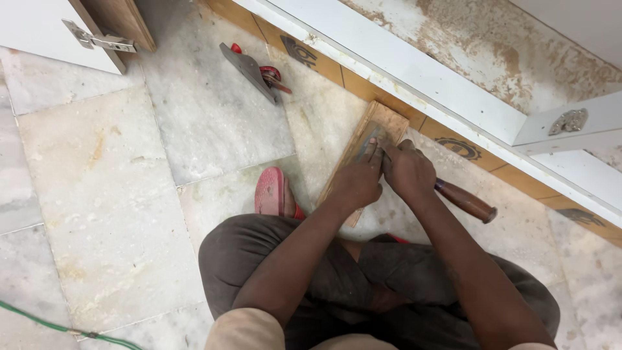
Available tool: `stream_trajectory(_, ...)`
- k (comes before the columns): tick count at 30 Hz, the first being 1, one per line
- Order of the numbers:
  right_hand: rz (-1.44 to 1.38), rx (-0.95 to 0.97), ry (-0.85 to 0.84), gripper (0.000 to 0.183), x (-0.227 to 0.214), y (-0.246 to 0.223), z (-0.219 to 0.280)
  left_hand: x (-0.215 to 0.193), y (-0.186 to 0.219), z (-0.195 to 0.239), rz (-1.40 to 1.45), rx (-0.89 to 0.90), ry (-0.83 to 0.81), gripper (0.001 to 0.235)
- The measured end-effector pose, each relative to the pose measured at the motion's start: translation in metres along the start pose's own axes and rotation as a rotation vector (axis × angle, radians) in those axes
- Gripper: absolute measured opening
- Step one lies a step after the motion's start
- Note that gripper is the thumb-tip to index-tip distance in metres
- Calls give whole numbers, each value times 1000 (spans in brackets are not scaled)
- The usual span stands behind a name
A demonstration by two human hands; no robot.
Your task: The person sits on the floor and sharpens a chisel by rubbing its blade against a sharpening stone. They repeatedly rub the blade, pause to inspect the edge, and continue the sharpening process.
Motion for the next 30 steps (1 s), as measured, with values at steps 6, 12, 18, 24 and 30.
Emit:
stream_trajectory(6, 4, 10, -78, 39, 5, -4, -12, 1, -8, -4, -56, -66, -59, 89)
stream_trajectory(12, 17, 10, 28, 39, -6, 0, -4, 3, -2, -5, -25, 41, 71, 78)
stream_trajectory(18, 75, 3, -117, 36, 9, 2, -15, 1, -8, -9, -27, 10, 60, 85)
stream_trajectory(24, 146, 0, -180, 25, 7, 0, -10, 5, -3, -6, -67, 51, 112, 82)
stream_trajectory(30, 35, 86, -170, 37, 13, 5, -11, 18, -15, -10, -45, -29, 25, 79)
Point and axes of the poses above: each hand's wrist, its own z-axis away from the middle knuckle, its own x-axis out of the palm, y = z × x, the point moved 9 cm from there along -z, towards the middle knuckle, and after that the axes turned 9 degrees about z, right-handed, at the moved point
